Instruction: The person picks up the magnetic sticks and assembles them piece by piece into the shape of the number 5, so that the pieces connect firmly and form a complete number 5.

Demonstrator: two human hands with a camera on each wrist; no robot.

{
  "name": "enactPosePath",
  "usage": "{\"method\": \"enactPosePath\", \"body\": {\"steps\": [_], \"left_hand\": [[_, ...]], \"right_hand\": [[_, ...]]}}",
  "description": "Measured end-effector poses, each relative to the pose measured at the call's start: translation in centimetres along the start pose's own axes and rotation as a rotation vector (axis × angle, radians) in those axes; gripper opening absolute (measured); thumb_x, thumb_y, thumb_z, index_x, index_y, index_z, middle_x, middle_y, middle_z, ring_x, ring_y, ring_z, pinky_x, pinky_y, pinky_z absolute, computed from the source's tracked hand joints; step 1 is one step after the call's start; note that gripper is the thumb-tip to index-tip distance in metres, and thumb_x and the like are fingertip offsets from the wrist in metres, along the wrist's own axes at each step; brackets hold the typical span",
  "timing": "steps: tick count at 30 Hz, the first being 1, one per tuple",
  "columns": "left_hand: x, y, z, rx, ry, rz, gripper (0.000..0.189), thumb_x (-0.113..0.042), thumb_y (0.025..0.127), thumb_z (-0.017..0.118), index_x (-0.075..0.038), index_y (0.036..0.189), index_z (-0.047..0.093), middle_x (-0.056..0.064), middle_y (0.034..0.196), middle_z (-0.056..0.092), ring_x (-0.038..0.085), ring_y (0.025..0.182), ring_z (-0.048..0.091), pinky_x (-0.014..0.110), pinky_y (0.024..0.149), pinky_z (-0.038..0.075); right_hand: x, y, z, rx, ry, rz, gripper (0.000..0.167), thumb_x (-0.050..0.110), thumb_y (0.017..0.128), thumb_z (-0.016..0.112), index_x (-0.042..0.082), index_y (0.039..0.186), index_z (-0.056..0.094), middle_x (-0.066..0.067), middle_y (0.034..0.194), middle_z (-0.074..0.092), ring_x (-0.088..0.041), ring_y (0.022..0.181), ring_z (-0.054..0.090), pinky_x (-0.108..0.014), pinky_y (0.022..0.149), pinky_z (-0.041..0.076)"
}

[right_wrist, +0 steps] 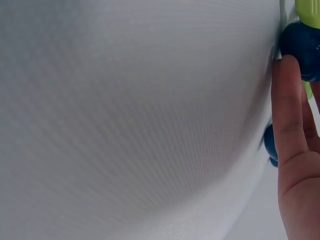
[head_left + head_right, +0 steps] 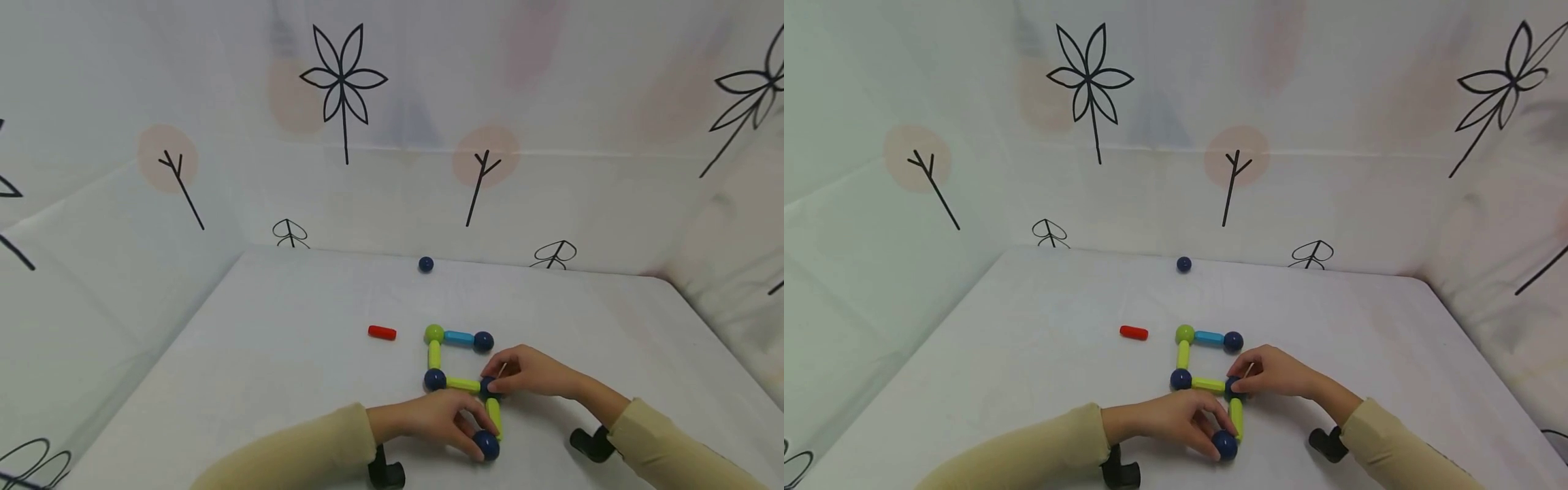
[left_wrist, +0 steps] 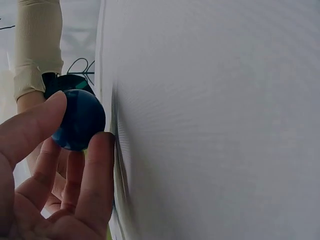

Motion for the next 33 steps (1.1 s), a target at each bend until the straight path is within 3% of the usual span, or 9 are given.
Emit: {"method": "enactPosePath", "body": {"steps": [9,25,33], "left_hand": [[-0.27,0.49,0.54,0.019,0.008,0.035,0.032,0.005,0.081,0.068,0.001,0.113,0.062,-0.011,0.097,0.06,-0.002,0.082,0.059,0.016,0.076,0.048],[-0.36,0.96,0.81,-0.023,0.013,0.01,0.028,0.002,0.082,0.068,0.001,0.109,0.064,-0.013,0.089,0.06,-0.003,0.079,0.056,0.015,0.073,0.047],[-0.55,0.22,0.26,-0.047,-0.011,-0.022,0.026,0.0,0.083,0.068,-0.003,0.109,0.064,-0.01,0.088,0.06,0.001,0.076,0.059,0.018,0.069,0.049]], "right_hand": [[-0.14,0.0,0.0,-0.004,-0.017,-0.024,0.02,0.017,0.089,0.063,0.004,0.104,0.065,-0.007,0.097,0.064,-0.018,0.077,0.06,-0.027,0.066,0.051],[-0.02,-0.03,-0.17,-0.002,-0.024,-0.039,0.023,0.017,0.089,0.064,0.002,0.106,0.065,-0.007,0.098,0.064,-0.018,0.079,0.061,-0.027,0.067,0.05],[-0.12,-0.04,-0.09,-0.005,-0.015,-0.02,0.024,0.018,0.089,0.063,0.002,0.108,0.064,-0.008,0.1,0.063,-0.02,0.081,0.06,-0.028,0.068,0.05]]}}
Point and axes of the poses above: each hand's wrist, its own y-axis towards the middle knuckle, its own z-axis out of the palm, x = y × z, the point moved 3 cm from there along y, towards the middle knuckle
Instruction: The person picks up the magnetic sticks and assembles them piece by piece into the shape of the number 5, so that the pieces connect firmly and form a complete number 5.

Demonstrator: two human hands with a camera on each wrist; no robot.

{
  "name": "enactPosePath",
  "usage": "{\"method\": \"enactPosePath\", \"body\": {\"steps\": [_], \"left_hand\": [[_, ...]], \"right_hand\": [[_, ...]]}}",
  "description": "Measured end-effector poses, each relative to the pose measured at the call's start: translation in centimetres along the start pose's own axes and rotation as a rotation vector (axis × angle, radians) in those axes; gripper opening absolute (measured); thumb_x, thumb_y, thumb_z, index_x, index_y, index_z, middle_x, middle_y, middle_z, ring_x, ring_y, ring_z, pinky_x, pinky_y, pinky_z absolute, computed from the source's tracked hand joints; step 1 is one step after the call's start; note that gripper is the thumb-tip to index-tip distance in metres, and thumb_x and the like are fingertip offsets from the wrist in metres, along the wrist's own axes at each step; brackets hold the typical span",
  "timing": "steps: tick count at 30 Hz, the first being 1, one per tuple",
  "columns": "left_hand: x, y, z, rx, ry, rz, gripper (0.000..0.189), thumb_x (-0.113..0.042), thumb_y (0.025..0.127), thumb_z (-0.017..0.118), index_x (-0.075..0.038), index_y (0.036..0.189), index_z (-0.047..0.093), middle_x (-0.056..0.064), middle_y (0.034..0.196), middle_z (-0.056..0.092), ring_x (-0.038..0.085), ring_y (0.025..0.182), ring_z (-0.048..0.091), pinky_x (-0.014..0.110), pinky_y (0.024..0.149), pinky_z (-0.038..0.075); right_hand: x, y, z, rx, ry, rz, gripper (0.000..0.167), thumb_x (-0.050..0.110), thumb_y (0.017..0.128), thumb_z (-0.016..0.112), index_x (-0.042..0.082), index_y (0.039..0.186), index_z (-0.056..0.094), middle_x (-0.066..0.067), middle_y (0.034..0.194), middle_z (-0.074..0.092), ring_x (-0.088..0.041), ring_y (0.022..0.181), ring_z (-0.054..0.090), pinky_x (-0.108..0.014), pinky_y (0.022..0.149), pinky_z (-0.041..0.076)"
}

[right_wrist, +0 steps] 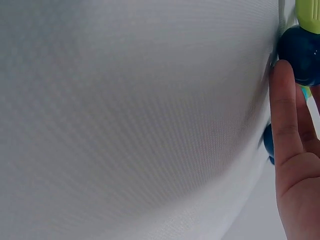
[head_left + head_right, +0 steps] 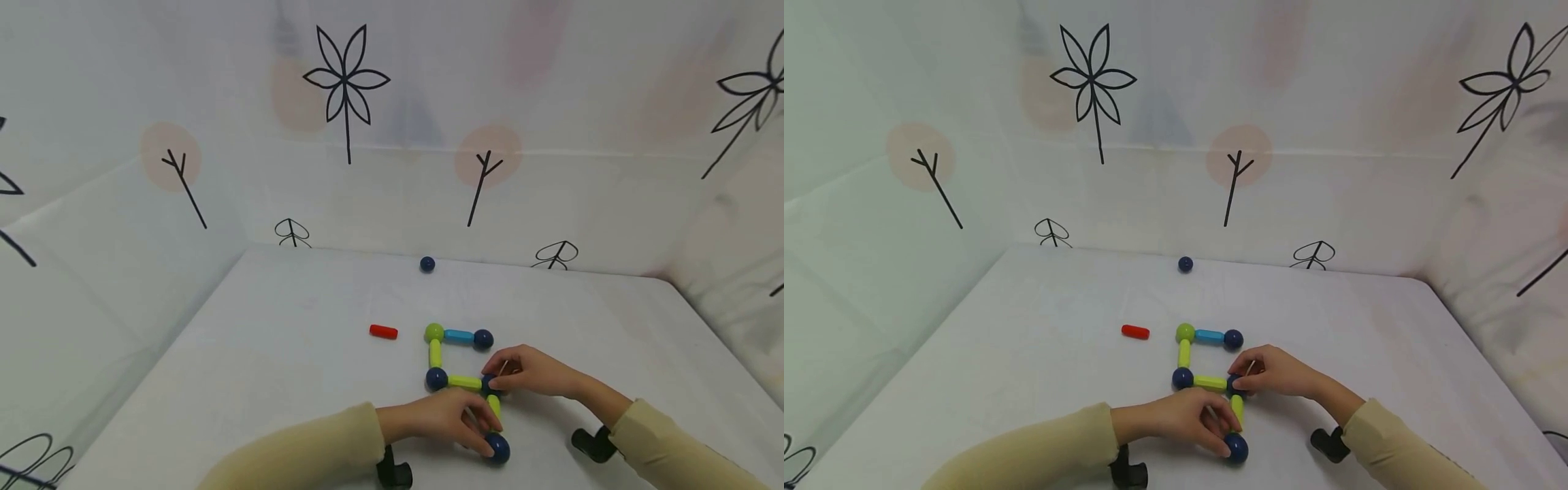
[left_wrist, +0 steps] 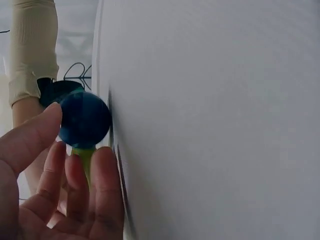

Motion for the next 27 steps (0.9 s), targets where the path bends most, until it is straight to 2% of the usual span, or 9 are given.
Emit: {"method": "enactPosePath", "body": {"steps": [3,7,12,18,22,27], "left_hand": [[0.1,-0.4,-0.8,-0.017,0.018,0.012,0.026,-0.002,0.084,0.068,-0.006,0.109,0.064,-0.008,0.088,0.06,0.003,0.075,0.06,0.02,0.065,0.05],[-0.1,-1.2,-2.5,-0.049,0.062,0.071,0.026,-0.005,0.084,0.068,-0.007,0.11,0.064,-0.005,0.09,0.062,0.003,0.076,0.059,0.02,0.066,0.05],[0.0,-2.6,-5.1,-0.155,0.126,0.127,0.023,-0.009,0.083,0.07,-0.009,0.106,0.065,-0.003,0.089,0.063,0.004,0.076,0.058,0.019,0.071,0.048],[1.3,-3.8,-8.4,-0.315,0.194,0.139,0.021,-0.015,0.084,0.071,-0.012,0.104,0.066,-0.006,0.088,0.061,0.009,0.08,0.058,0.023,0.075,0.049],[1.8,-4.3,-10.3,-0.388,0.236,0.132,0.023,-0.016,0.084,0.071,-0.009,0.105,0.065,-0.004,0.089,0.061,0.011,0.081,0.057,0.023,0.074,0.049],[2.5,-4.8,-12.5,-0.479,0.294,0.105,0.023,-0.018,0.084,0.071,-0.011,0.105,0.066,0.002,0.097,0.063,0.013,0.086,0.054,0.025,0.077,0.047]], "right_hand": [[-0.1,0.0,0.1,0.0,0.005,0.009,0.025,0.018,0.089,0.064,0.002,0.109,0.064,-0.008,0.101,0.063,-0.02,0.081,0.06,-0.028,0.068,0.051],[0.0,0.0,0.1,-0.004,0.005,0.017,0.025,0.017,0.089,0.064,0.002,0.109,0.063,-0.008,0.102,0.063,-0.021,0.082,0.06,-0.027,0.069,0.051],[0.1,0.0,0.1,-0.004,0.009,0.014,0.026,0.017,0.089,0.064,0.001,0.109,0.063,-0.008,0.102,0.063,-0.02,0.082,0.06,-0.027,0.068,0.05],[0.3,0.0,0.2,-0.002,0.046,0.009,0.025,0.014,0.088,0.064,0.0,0.109,0.063,-0.007,0.1,0.063,-0.02,0.081,0.058,-0.027,0.066,0.05],[0.1,0.0,0.2,-0.004,0.043,0.02,0.026,0.015,0.088,0.064,0.0,0.109,0.063,-0.007,0.099,0.063,-0.02,0.081,0.059,-0.027,0.066,0.05],[-0.1,0.0,0.1,-0.01,0.008,0.037,0.027,0.019,0.088,0.065,0.002,0.108,0.064,-0.006,0.1,0.063,-0.021,0.083,0.059,-0.028,0.067,0.05]]}}
Point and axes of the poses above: each hand's wrist, its own y-axis towards the middle knuckle, its own z-axis out of the palm, x = y × z, the point moved 3 cm from there along y, towards the middle knuckle
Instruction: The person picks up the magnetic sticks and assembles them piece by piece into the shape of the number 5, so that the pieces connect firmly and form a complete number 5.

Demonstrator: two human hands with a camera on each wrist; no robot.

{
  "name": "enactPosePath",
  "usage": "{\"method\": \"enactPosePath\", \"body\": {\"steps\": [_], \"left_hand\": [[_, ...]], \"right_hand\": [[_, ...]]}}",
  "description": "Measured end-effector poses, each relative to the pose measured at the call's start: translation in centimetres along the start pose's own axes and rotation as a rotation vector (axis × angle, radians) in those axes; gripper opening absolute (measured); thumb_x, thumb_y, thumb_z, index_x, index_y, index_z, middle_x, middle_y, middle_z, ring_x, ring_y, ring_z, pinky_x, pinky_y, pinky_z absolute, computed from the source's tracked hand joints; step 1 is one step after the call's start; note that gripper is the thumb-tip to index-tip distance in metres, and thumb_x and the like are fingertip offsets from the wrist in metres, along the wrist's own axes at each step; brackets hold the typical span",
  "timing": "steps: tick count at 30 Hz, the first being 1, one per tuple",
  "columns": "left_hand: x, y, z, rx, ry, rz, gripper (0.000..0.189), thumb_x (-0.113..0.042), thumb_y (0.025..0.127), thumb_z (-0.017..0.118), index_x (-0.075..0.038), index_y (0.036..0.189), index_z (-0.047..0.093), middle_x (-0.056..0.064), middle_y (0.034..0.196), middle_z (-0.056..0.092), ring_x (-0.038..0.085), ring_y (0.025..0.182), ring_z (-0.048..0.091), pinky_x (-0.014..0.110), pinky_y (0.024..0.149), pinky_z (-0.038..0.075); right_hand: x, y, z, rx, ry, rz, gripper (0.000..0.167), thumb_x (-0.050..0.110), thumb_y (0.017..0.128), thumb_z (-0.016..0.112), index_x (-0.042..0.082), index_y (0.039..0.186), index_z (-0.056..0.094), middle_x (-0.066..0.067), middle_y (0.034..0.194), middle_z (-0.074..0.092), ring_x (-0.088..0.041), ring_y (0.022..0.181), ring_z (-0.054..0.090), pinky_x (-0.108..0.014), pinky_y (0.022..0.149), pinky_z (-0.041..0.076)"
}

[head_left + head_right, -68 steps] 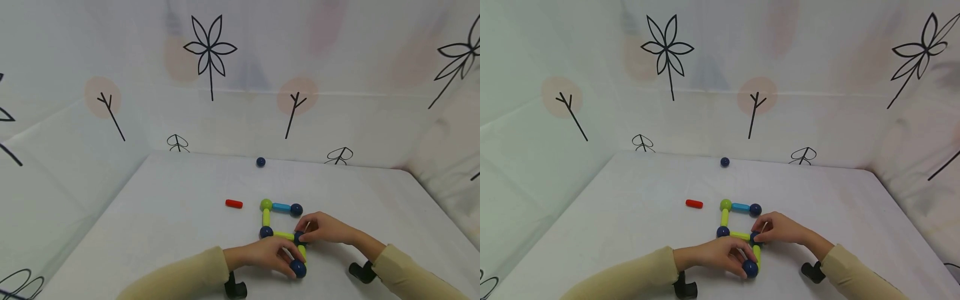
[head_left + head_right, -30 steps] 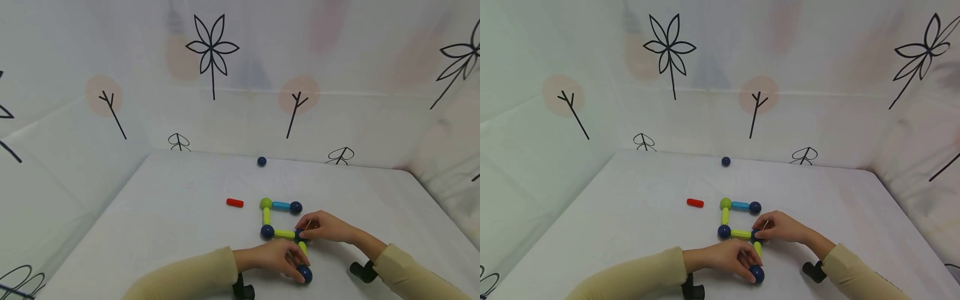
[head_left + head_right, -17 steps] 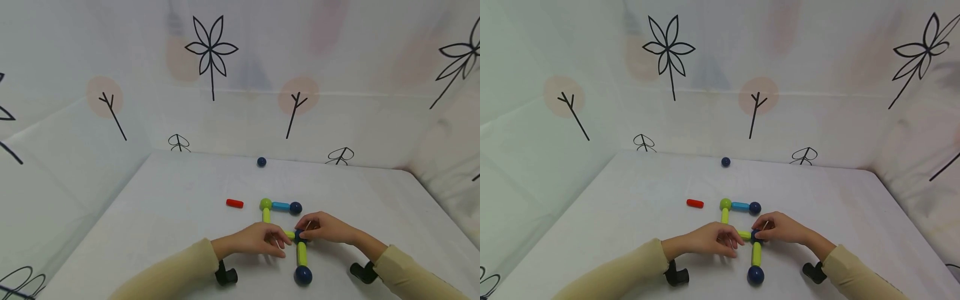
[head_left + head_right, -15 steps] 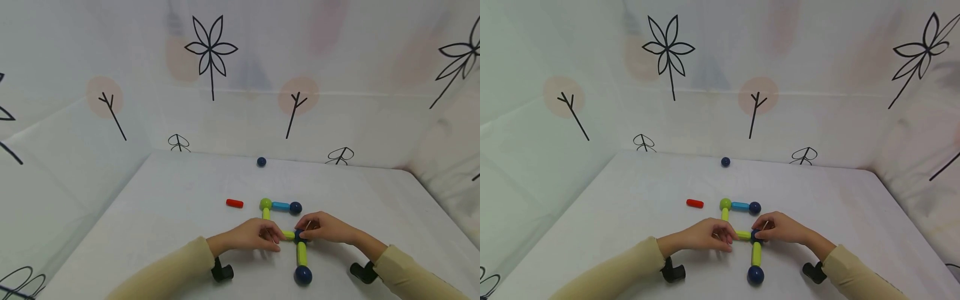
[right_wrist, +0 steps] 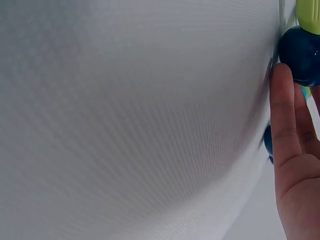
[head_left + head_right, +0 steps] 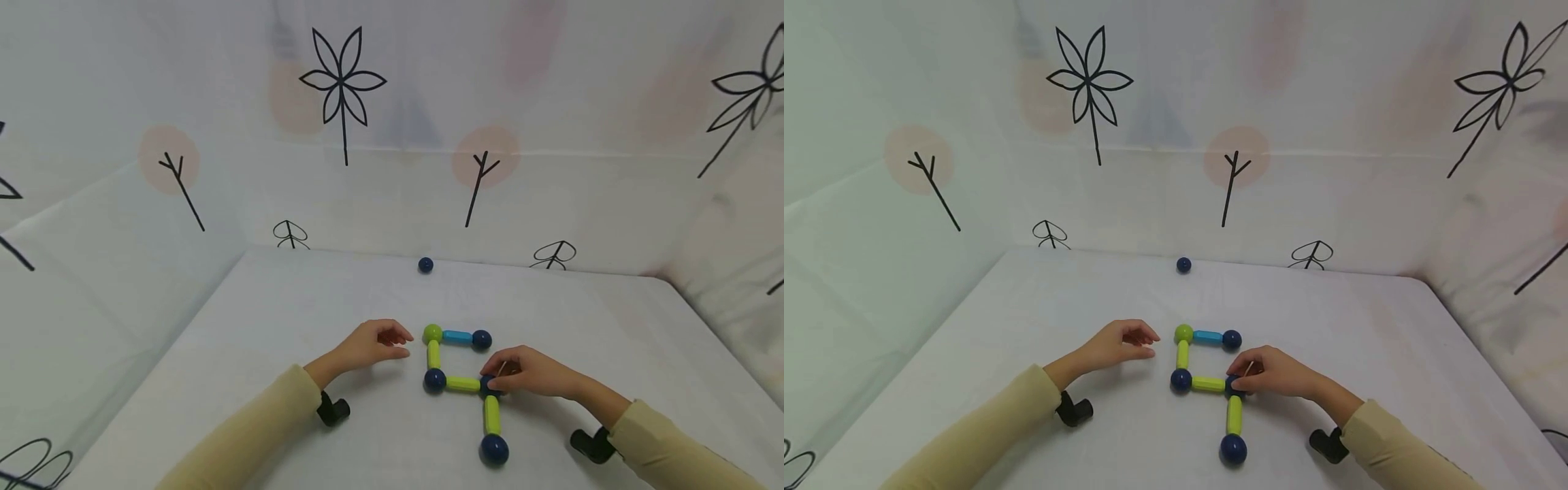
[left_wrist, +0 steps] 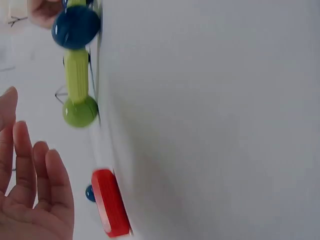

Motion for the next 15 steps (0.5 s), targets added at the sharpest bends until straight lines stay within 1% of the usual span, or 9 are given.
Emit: {"method": "enactPosePath", "body": {"steps": [3,6,8,10,12,15], "left_hand": [[0.9,0.2,-1.0,-0.069,0.046,-0.048,0.022,-0.019,0.084,0.071,-0.013,0.105,0.066,0.002,0.102,0.062,0.015,0.092,0.054,0.028,0.082,0.046],[1.7,0.3,-2.1,-0.146,0.092,-0.125,0.022,-0.021,0.084,0.071,-0.017,0.105,0.068,-0.001,0.107,0.061,0.019,0.101,0.054,0.034,0.088,0.045],[2.1,0.4,-2.7,-0.177,0.116,-0.176,0.023,-0.021,0.084,0.071,-0.019,0.106,0.068,-0.001,0.113,0.059,0.022,0.108,0.052,0.038,0.092,0.043],[2.6,0.5,-3.1,-0.188,0.125,-0.228,0.023,-0.022,0.084,0.071,-0.02,0.107,0.068,-0.001,0.117,0.057,0.024,0.114,0.049,0.042,0.095,0.041],[3.1,0.7,-3.5,-0.178,0.132,-0.255,0.026,-0.023,0.083,0.072,-0.019,0.108,0.068,0.001,0.121,0.057,0.026,0.116,0.048,0.043,0.096,0.039],[3.4,1.0,-3.7,-0.153,0.132,-0.287,0.028,-0.022,0.082,0.073,-0.018,0.11,0.068,0.002,0.122,0.056,0.026,0.114,0.049,0.043,0.095,0.04]], "right_hand": [[0.0,0.0,0.0,-0.004,-0.005,0.0,0.027,0.02,0.088,0.065,0.002,0.109,0.064,-0.006,0.101,0.063,-0.022,0.083,0.059,-0.028,0.067,0.05],[0.1,0.0,0.1,-0.01,-0.011,-0.002,0.027,0.02,0.088,0.065,0.002,0.109,0.064,-0.006,0.1,0.063,-0.022,0.082,0.059,-0.028,0.067,0.05],[0.2,-0.1,0.1,-0.013,-0.017,-0.001,0.027,0.02,0.088,0.065,0.002,0.109,0.064,-0.006,0.1,0.063,-0.021,0.081,0.059,-0.027,0.066,0.05],[0.2,-0.1,0.1,-0.013,-0.018,0.002,0.027,0.02,0.088,0.065,0.002,0.109,0.064,-0.006,0.1,0.063,-0.02,0.079,0.059,-0.027,0.066,0.05],[0.1,-0.1,0.1,-0.012,-0.017,0.007,0.027,0.021,0.088,0.064,0.003,0.109,0.064,-0.006,0.1,0.063,-0.02,0.078,0.059,-0.027,0.065,0.05],[0.0,-0.1,0.1,-0.011,-0.017,0.009,0.028,0.021,0.089,0.064,0.003,0.11,0.064,-0.006,0.1,0.063,-0.02,0.076,0.058,-0.027,0.064,0.05]]}}
Point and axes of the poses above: each hand's wrist, its own y-axis towards the middle knuckle, its own z-axis out of the palm, x = y × z, the point moved 3 cm from there along y, towards the middle knuckle
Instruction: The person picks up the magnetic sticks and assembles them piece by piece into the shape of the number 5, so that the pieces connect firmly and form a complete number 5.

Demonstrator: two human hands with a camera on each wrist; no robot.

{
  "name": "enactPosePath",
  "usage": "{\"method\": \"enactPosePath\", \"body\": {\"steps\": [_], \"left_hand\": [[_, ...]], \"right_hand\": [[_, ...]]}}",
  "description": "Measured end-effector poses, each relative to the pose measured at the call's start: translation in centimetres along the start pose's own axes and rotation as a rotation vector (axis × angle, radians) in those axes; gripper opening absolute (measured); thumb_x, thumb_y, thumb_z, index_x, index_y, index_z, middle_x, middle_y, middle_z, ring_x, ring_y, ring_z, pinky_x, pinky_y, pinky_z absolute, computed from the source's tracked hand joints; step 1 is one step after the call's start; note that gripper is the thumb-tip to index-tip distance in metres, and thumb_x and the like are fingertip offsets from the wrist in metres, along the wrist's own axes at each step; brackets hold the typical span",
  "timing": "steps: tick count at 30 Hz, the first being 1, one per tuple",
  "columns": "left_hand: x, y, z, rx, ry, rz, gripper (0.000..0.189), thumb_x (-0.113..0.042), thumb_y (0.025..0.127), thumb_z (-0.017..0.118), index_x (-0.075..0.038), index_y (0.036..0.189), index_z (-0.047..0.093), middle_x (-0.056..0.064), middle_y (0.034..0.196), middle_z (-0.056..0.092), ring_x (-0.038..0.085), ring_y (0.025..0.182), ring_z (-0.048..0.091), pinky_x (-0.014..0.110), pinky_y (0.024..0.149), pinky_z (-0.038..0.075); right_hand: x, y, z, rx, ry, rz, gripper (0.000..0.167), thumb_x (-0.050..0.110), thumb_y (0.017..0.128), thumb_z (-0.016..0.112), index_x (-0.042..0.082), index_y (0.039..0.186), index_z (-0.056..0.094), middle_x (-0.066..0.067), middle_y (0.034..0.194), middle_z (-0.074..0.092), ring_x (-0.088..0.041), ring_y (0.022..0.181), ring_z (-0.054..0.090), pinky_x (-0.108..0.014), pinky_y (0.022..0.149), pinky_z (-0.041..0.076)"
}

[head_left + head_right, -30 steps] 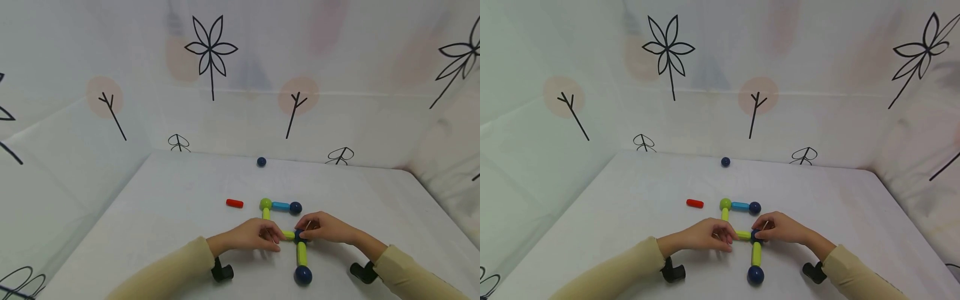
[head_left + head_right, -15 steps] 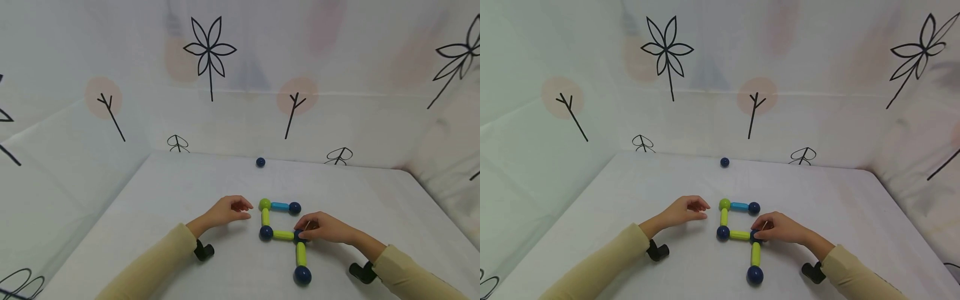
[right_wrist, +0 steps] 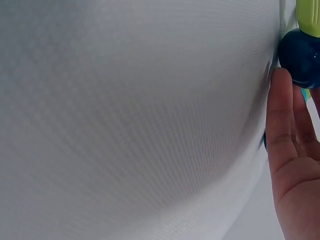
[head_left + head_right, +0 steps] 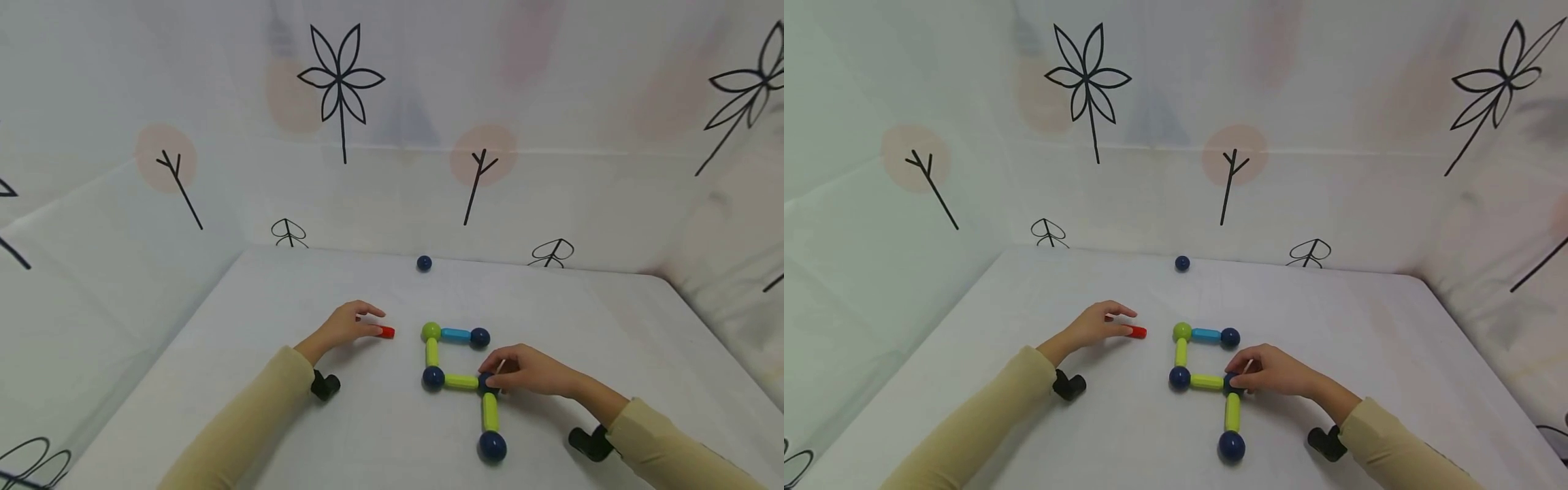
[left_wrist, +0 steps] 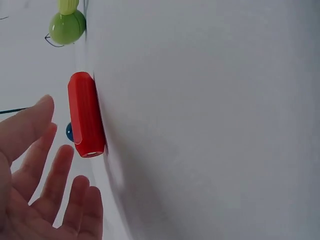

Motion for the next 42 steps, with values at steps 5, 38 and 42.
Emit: {"method": "enactPosePath", "body": {"steps": [5,38,42], "left_hand": [[-0.1,0.4,0.3,0.071,0.035,0.0,0.029,-0.015,0.081,0.073,-0.016,0.109,0.069,0.001,0.112,0.061,0.022,0.104,0.053,0.038,0.092,0.043],[-1.6,-3.3,2.4,0.288,-0.06,0.031,0.025,-0.02,0.079,0.075,-0.019,0.103,0.07,-0.005,0.092,0.063,0.016,0.082,0.055,0.03,0.071,0.045],[-2.1,-4.1,3.4,0.337,-0.09,0.06,0.024,-0.018,0.078,0.076,-0.019,0.102,0.071,-0.005,0.091,0.064,0.016,0.082,0.056,0.031,0.07,0.045]], "right_hand": [[0.1,0.0,0.0,0.001,0.007,-0.006,0.028,0.021,0.089,0.064,0.002,0.11,0.063,-0.006,0.101,0.062,-0.02,0.076,0.059,-0.027,0.065,0.05],[0.4,-0.2,0.0,0.009,0.05,-0.016,0.03,0.018,0.089,0.064,-0.002,0.111,0.061,-0.005,0.1,0.062,-0.017,0.076,0.059,-0.026,0.066,0.051],[0.4,-0.2,0.1,0.006,0.049,-0.02,0.029,0.017,0.089,0.063,-0.002,0.112,0.061,-0.006,0.099,0.062,-0.018,0.076,0.058,-0.026,0.065,0.05]]}}
Point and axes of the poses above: each hand's wrist, its own y-axis towards the middle knuckle, its own z-axis out of the palm, x = y × z, the point moved 3 cm from there along y, towards the middle knuckle
